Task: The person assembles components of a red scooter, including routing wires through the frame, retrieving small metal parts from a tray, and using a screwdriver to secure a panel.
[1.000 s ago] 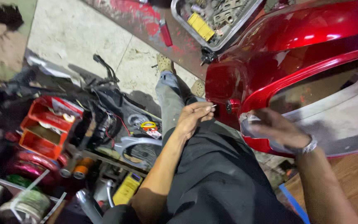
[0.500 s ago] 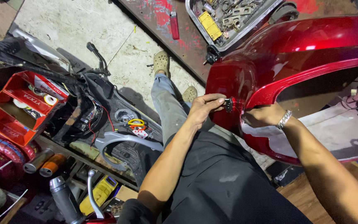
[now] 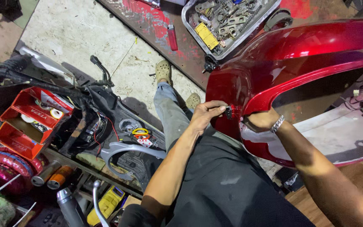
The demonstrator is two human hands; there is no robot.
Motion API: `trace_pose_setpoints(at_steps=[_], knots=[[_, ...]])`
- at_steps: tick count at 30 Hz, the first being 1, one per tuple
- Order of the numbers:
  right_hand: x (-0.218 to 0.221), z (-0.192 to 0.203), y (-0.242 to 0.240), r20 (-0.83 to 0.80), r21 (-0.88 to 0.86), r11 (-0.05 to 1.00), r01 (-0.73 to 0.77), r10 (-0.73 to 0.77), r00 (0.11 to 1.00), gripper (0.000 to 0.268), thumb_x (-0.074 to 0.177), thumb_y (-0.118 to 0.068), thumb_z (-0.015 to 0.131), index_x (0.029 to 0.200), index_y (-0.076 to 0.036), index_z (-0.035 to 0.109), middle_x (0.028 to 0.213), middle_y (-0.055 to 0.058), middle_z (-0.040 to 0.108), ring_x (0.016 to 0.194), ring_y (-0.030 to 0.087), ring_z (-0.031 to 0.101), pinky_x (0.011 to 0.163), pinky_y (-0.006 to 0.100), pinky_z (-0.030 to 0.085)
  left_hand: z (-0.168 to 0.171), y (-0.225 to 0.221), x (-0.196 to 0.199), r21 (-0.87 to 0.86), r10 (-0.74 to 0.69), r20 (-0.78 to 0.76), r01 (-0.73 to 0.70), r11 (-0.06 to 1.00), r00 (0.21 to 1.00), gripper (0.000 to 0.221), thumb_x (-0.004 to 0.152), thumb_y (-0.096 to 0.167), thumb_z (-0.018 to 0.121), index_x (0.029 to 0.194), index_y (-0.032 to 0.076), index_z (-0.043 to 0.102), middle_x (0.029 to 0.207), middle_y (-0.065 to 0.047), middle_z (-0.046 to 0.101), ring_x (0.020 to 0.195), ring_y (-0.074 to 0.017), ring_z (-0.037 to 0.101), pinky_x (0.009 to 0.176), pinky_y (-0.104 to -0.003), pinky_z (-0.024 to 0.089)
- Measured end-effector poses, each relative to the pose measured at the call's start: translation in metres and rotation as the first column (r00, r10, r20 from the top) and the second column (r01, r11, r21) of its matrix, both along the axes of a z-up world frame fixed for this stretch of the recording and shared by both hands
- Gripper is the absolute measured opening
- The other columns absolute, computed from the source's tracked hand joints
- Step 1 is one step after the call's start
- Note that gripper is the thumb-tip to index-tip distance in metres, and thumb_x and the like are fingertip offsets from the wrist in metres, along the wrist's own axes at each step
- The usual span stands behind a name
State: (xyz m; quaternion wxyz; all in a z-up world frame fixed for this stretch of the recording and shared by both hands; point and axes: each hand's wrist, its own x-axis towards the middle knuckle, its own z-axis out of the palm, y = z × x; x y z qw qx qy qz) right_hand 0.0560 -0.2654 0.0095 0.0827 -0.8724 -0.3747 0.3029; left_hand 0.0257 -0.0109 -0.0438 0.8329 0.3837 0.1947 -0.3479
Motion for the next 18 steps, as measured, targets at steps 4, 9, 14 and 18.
trace_pose_setpoints(at_steps=[4,9,14,18], knots=[[-0.007,-0.019,-0.01,0.014,-0.012,0.999,0.044,-0.044,0.999,0.016,0.08,-0.024,0.063,0.083,-0.011,0.072,0.089,0.012,0.07,0.089,0.033,0.068,0.081,0.047,0.053,-0.006,-0.004,0.004,0.019,0.0,0.143,-0.003,1.0,0.99,0.023,0.094,0.011,0.079,0.112,-0.002,0.077,0.105,-0.007,0.075,0.089,-0.0118,0.066,0.079,-0.028,0.055],[-0.018,-0.041,-0.018,-0.047,-0.147,0.985,0.089,-0.097,0.994,0.024,0.08,-0.023,0.062,0.097,-0.008,0.07,0.089,0.013,0.07,0.086,0.032,0.068,0.08,0.047,0.053,-0.007,-0.004,0.015,0.014,-0.016,0.013,0.016,1.0,1.0,0.029,0.084,0.013,0.083,0.108,0.003,0.07,0.094,-0.008,0.073,0.082,-0.0128,0.07,0.071,-0.028,0.059],[-0.015,-0.041,-0.015,-0.083,-0.189,0.979,0.079,-0.097,0.992,0.015,0.081,-0.02,0.067,0.091,-0.009,0.07,0.087,0.011,0.072,0.088,0.03,0.069,0.083,0.045,0.054,-0.002,0.0,0.021,-0.043,-0.182,-0.239,0.177,0.983,0.954,0.027,0.085,0.018,0.083,0.099,-0.001,0.07,0.09,-0.01,0.074,0.079,-0.0192,0.074,0.071,-0.031,0.065],[-0.031,-0.038,-0.017,-0.544,-0.125,0.588,0.799,-0.714,0.441,0.012,0.074,-0.011,0.071,0.084,-0.005,0.073,0.076,0.012,0.075,0.073,0.027,0.073,0.069,0.043,0.058,0.005,0.004,0.021,-0.023,-0.177,-0.24,0.176,0.984,0.955,0.027,0.087,0.018,0.083,0.1,-0.002,0.072,0.088,-0.011,0.073,0.078,-0.0187,0.072,0.069,-0.03,0.062]])
